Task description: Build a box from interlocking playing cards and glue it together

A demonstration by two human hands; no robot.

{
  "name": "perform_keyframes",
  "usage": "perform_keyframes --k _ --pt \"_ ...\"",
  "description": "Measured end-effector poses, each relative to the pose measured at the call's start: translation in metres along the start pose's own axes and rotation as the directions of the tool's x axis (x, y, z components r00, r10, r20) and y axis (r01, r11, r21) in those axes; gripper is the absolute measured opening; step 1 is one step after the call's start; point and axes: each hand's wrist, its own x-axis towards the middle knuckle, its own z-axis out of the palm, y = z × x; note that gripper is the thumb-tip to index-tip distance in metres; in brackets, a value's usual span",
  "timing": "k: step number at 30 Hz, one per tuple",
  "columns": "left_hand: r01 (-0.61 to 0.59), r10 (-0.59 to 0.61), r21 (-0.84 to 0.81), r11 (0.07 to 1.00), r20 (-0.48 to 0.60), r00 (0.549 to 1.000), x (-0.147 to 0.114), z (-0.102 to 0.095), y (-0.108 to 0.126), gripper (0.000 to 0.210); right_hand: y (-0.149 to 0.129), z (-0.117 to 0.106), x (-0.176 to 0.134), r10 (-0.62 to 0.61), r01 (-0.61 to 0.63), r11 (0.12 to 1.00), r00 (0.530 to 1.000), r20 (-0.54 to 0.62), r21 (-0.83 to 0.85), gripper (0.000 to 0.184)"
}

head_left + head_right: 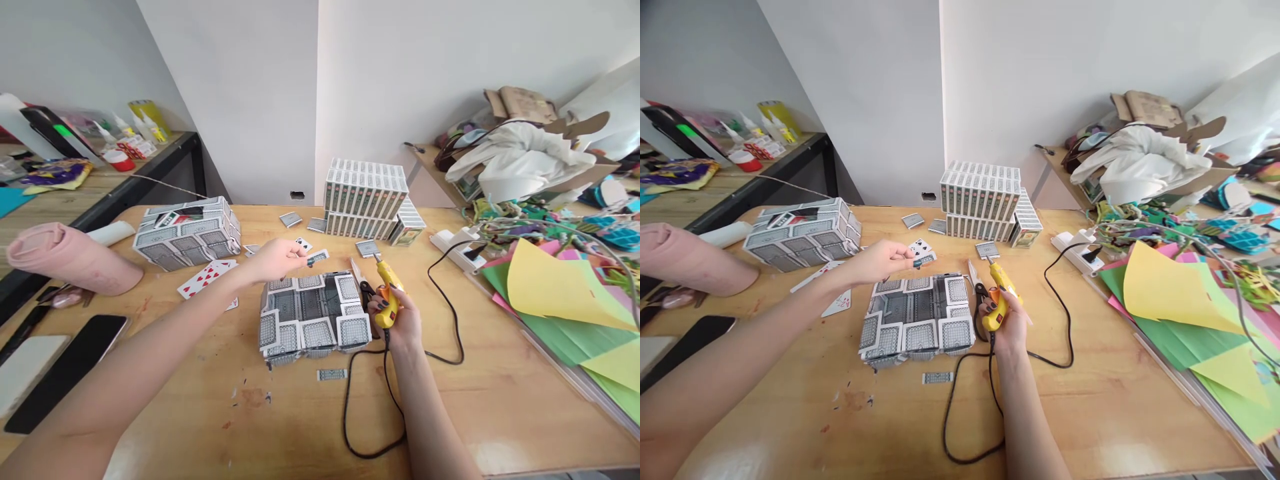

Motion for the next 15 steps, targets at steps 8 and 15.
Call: perform_keyframes --k 8,15 --pt "0.023 0.025 0.165 0.986 -0.283 0.959 -0.008 -0.012 -0.007 0.047 0.000 0.003 -0.002 -0.006 0.006 1.000 1.000 -0.004 -0.004 0.016" --pt "-0.178 0.163 0.394 0.902 0.071 0.984 -0.053 -0.005 0.016 0.022 0.002 0.003 -0.001 -0.026 0.026 0.999 1.000 0.010 -0.040 0.018"
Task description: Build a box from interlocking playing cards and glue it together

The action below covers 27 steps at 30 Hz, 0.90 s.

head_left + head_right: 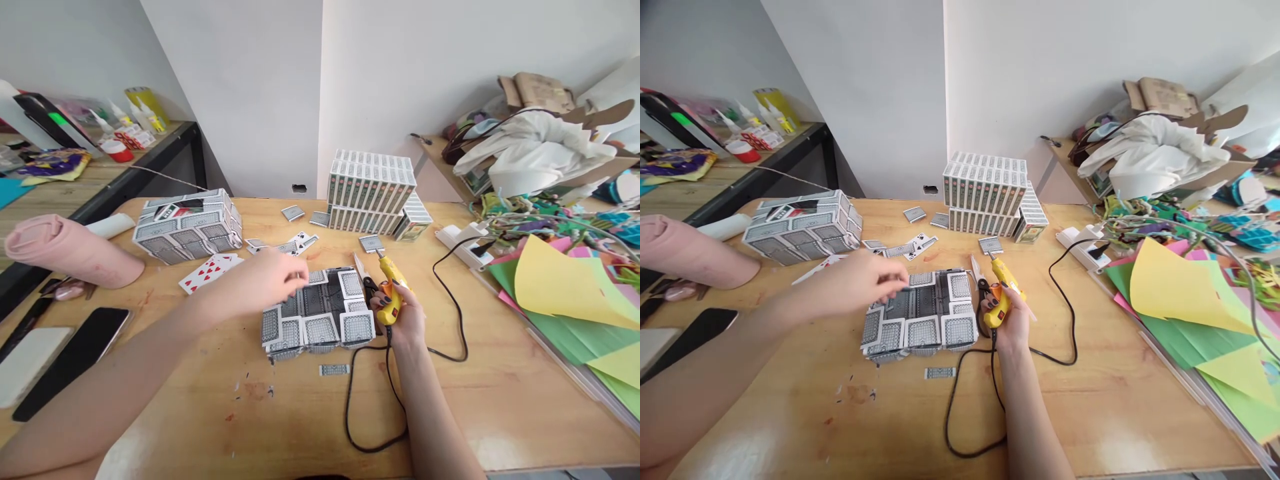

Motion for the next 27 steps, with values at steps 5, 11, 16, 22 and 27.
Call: perform_keyframes --k 5,11,16,22,27 --pt "-0.040 -0.064 0.340 0.940 0.290 0.955 -0.001 0.032 0.024 0.029 0.001 -0.001 0.001 -0.023 0.024 0.999 1.000 0.016 -0.043 0.019" --pt "-0.041 -0.163 0.523 0.851 0.339 0.926 0.028 0.068 0.030 0.022 0.001 -0.001 0.001 -0.016 0.016 0.999 1.000 0.007 -0.041 0.015" --pt "-0.049 -0.156 0.517 0.855 0.346 0.925 0.034 0.077 0.023 0.016 0.000 0.000 0.000 -0.010 0.010 1.000 1.000 0.003 -0.017 0.015" --pt "-0.136 -0.055 0.467 0.874 0.373 0.926 0.028 0.071 0.017 0.019 0.001 0.001 0.000 -0.020 0.020 0.999 1.000 0.002 -0.049 0.014" --pt "-0.174 0.014 0.451 0.875 0.336 0.942 0.026 0.068 0.015 0.015 0.002 0.001 0.000 -0.041 0.040 0.997 0.999 -0.002 -0.073 0.015"
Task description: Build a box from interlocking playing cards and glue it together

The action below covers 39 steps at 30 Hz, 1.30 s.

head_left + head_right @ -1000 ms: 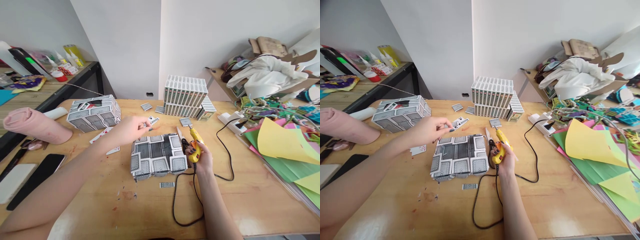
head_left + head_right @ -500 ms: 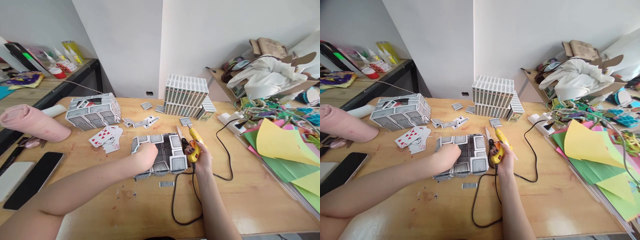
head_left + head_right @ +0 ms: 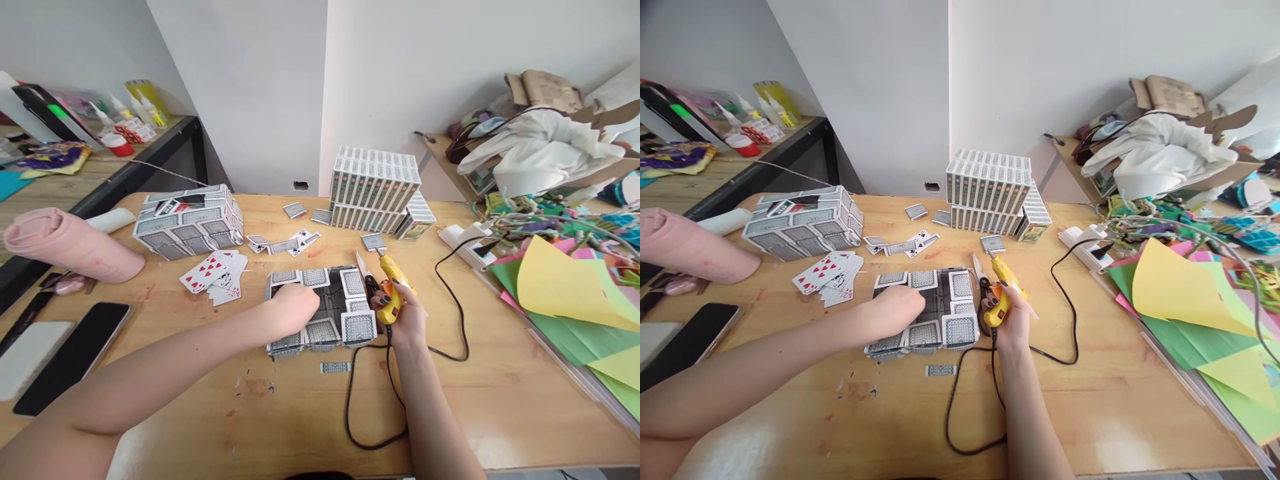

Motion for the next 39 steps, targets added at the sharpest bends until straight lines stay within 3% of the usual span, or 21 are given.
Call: perform_keyframes --k 3,9,15,17,20,25,29,34,36,39 --pt "-0.001 0.001 0.000 1.000 -0.030 1.000 -0.001 -0.002 -0.002 0.016 0.000 -0.002 0.001 -0.001 0.002 1.000 1.000 0.023 -0.024 0.013" --pt "0.009 -0.010 0.020 1.000 0.030 0.999 -0.005 -0.006 -0.001 0.022 0.001 -0.002 0.002 0.006 -0.006 1.000 1.000 0.012 -0.022 0.012" --pt "-0.021 -0.018 -0.246 0.969 -0.155 0.988 -0.022 -0.024 -0.012 0.020 0.001 0.000 0.001 0.007 -0.007 0.999 1.000 -0.005 -0.035 0.009" --pt "-0.015 -0.081 -0.410 0.912 -0.216 0.973 -0.026 -0.032 -0.017 0.019 0.002 -0.001 0.001 0.009 -0.009 0.999 1.000 -0.007 -0.037 0.009" --pt "-0.035 -0.140 -0.665 0.746 -0.208 0.968 -0.026 -0.041 -0.025 0.022 0.002 -0.002 0.001 0.008 -0.008 0.999 1.000 0.014 -0.044 0.010" --pt "-0.019 -0.232 -0.786 0.617 -0.205 0.951 -0.018 -0.041 -0.037 0.022 0.001 -0.002 0.001 0.021 -0.021 0.999 1.000 0.007 -0.028 0.009" --pt "-0.040 -0.342 -0.847 0.529 -0.256 0.904 -0.010 -0.038 -0.046 0.019 0.002 -0.001 0.001 0.018 -0.018 1.000 1.000 -0.008 -0.022 0.010" --pt "-0.056 -0.506 -0.898 0.437 -0.297 0.810 -0.007 -0.035 -0.060 0.022 0.002 -0.001 0.001 0.000 0.001 1.000 1.000 0.025 -0.030 0.011" --pt "-0.043 -0.550 -0.875 0.483 -0.341 0.762 -0.008 -0.033 -0.064 0.032 0.002 0.000 0.001 0.001 0.000 0.999 1.000 0.027 -0.034 0.010" --pt "0.038 -0.544 -0.753 0.657 -0.439 0.715 -0.017 -0.031 -0.059 0.041 0.002 0.000 0.000 0.000 0.000 0.999 1.000 0.002 -0.034 0.010"
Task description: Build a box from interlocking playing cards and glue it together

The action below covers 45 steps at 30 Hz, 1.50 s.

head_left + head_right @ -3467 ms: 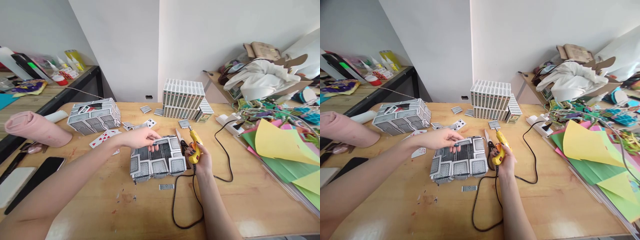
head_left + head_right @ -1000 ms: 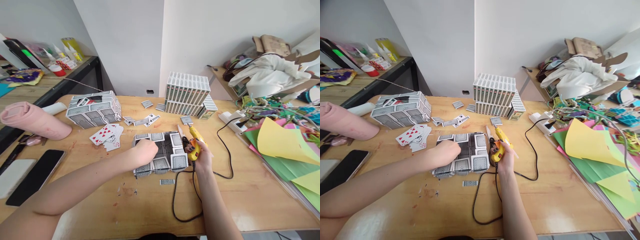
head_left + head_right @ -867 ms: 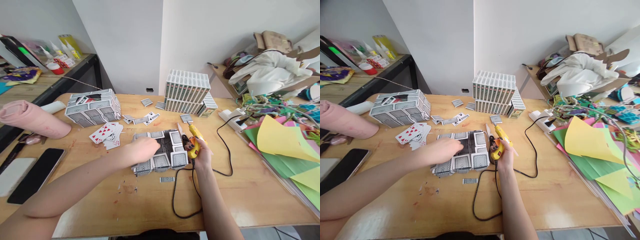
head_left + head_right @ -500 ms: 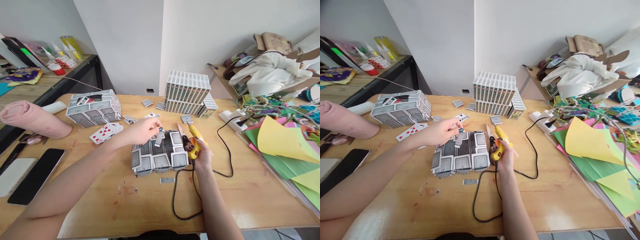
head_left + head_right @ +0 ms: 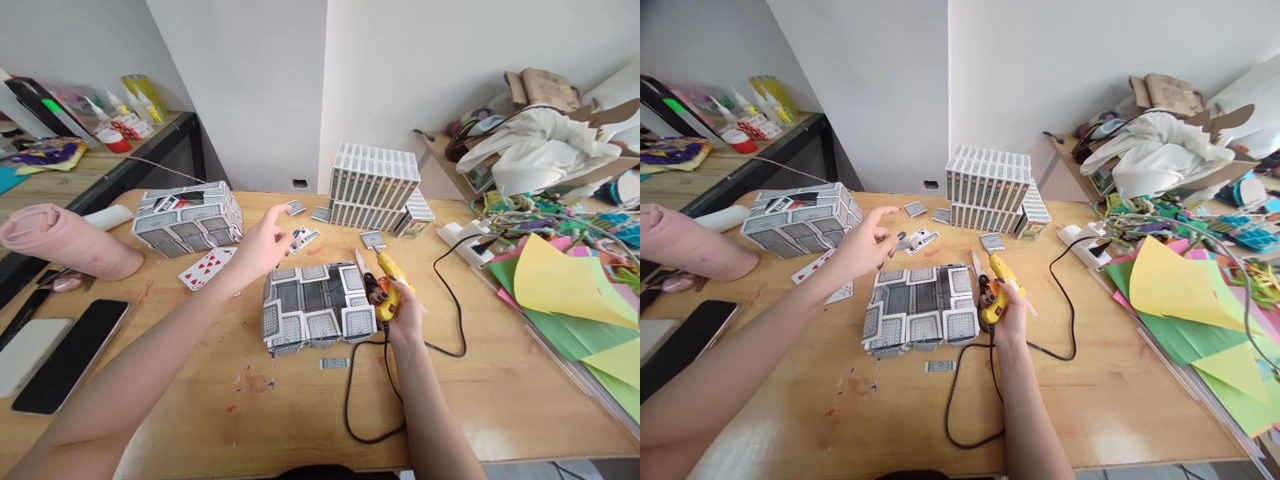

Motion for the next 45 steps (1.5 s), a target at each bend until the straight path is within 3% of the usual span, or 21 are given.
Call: perform_keyframes --k 2,4,5,6,7,8,9,10,13,17,20,23,24,26,28,30,33,35,39,42,45 --pt "-0.110 0.108 0.154 0.982 0.025 0.994 -0.018 0.001 0.010 0.032 0.000 0.000 0.000 -0.003 0.003 1.000 1.000 -0.011 -0.005 0.011" --pt "-0.290 0.259 0.239 0.927 0.153 0.954 -0.045 0.008 0.024 0.022 0.000 0.000 0.000 -0.007 0.007 1.000 1.000 -0.012 -0.015 0.010" --pt "-0.415 0.358 0.258 0.873 0.242 0.902 -0.062 0.014 0.032 0.019 0.001 0.000 0.000 -0.009 0.009 1.000 1.000 -0.008 -0.022 0.010" --pt "-0.550 0.439 0.261 0.793 0.382 0.814 -0.079 0.022 0.039 0.018 0.001 0.000 0.000 -0.012 0.012 0.999 1.000 0.000 -0.030 0.010" --pt "-0.665 0.478 0.230 0.710 0.535 0.696 -0.095 0.033 0.044 0.017 0.001 0.000 0.000 -0.017 0.017 0.999 1.000 0.010 -0.038 0.010" --pt "-0.729 0.474 0.208 0.652 0.638 0.606 -0.110 0.045 0.047 0.014 0.001 0.000 0.000 -0.024 0.025 0.999 1.000 0.020 -0.046 0.010" --pt "-0.746 0.443 0.247 0.619 0.675 0.591 -0.123 0.058 0.049 0.017 0.001 0.000 0.000 -0.030 0.032 0.998 0.999 0.027 -0.055 0.011" --pt "-0.746 0.410 0.303 0.593 0.683 0.604 -0.133 0.072 0.048 0.028 0.001 -0.001 0.001 -0.035 0.037 0.997 0.999 0.031 -0.062 0.011" --pt "-0.651 0.322 0.503 0.568 0.592 0.739 -0.147 0.107 0.040 0.051 0.002 -0.001 0.001 -0.044 0.046 0.996 0.999 0.028 -0.082 0.012" --pt "-0.611 0.290 0.495 0.618 0.579 0.762 -0.141 0.122 0.032 0.041 0.003 -0.001 0.001 -0.051 0.051 0.994 0.999 0.004 -0.101 0.012" --pt "-0.627 0.259 0.426 0.652 0.652 0.712 -0.136 0.109 0.036 0.029 0.004 -0.001 0.001 -0.075 0.075 0.985 0.997 0.009 -0.153 0.012" --pt "-0.675 0.304 0.225 0.702 0.764 0.570 -0.129 0.078 0.047 0.014 0.005 -0.002 0.002 -0.088 0.087 0.981 0.996 0.004 -0.171 0.014" --pt "-0.660 0.348 0.164 0.733 0.744 0.571 -0.124 0.066 0.051 0.012 0.006 -0.002 0.002 -0.086 0.083 0.982 0.996 -0.009 -0.167 0.015" --pt "-0.566 0.403 0.117 0.816 0.588 0.702 -0.110 0.041 0.056 0.016 0.006 -0.002 0.003 -0.076 0.070 0.983 0.997 -0.030 -0.170 0.016" --pt "-0.440 0.368 0.136 0.887 0.366 0.855 -0.088 0.020 0.056 0.022 0.006 -0.003 0.003 -0.072 0.064 0.980 0.997 -0.037 -0.191 0.016" --pt "-0.318 0.296 0.199 0.927 0.129 0.946 -0.063 0.007 0.049 0.022 0.007 -0.002 0.003 -0.074 0.066 0.975 0.997 -0.034 -0.210 0.017" --pt "-0.180 0.208 0.192 0.965 -0.140 0.968 -0.032 -0.001 0.026 0.028 0.009 0.001 -0.001 -0.146 0.128 0.968 0.987 -0.067 -0.218 0.017" --pt "-0.161 0.177 0.094 0.982 -0.197 0.964 -0.023 -0.002 0.005 0.037 0.008 0.004 -0.004 -0.243 0.213 0.953 0.962 -0.124 -0.217 0.019" --pt "-0.068 0.012 -0.273 0.960 -0.200 0.980 -0.030 0.009 -0.035 0.030 -0.010 0.012 -0.011 -0.389 0.361 0.911 0.913 -0.126 -0.201 0.022" --pt "0.040 -0.157 -0.548 0.835 -0.168 0.973 -0.047 0.029 -0.056 0.037 -0.030 0.023 -0.015 -0.477 0.460 0.865 0.878 -0.041 -0.202 0.019" --pt "0.014 -0.108 -0.660 0.751 -0.102 0.989 -0.062 0.048 -0.067 0.043 -0.045 0.035 -0.013 -0.514 0.508 0.824 0.857 0.045 -0.253 0.020"
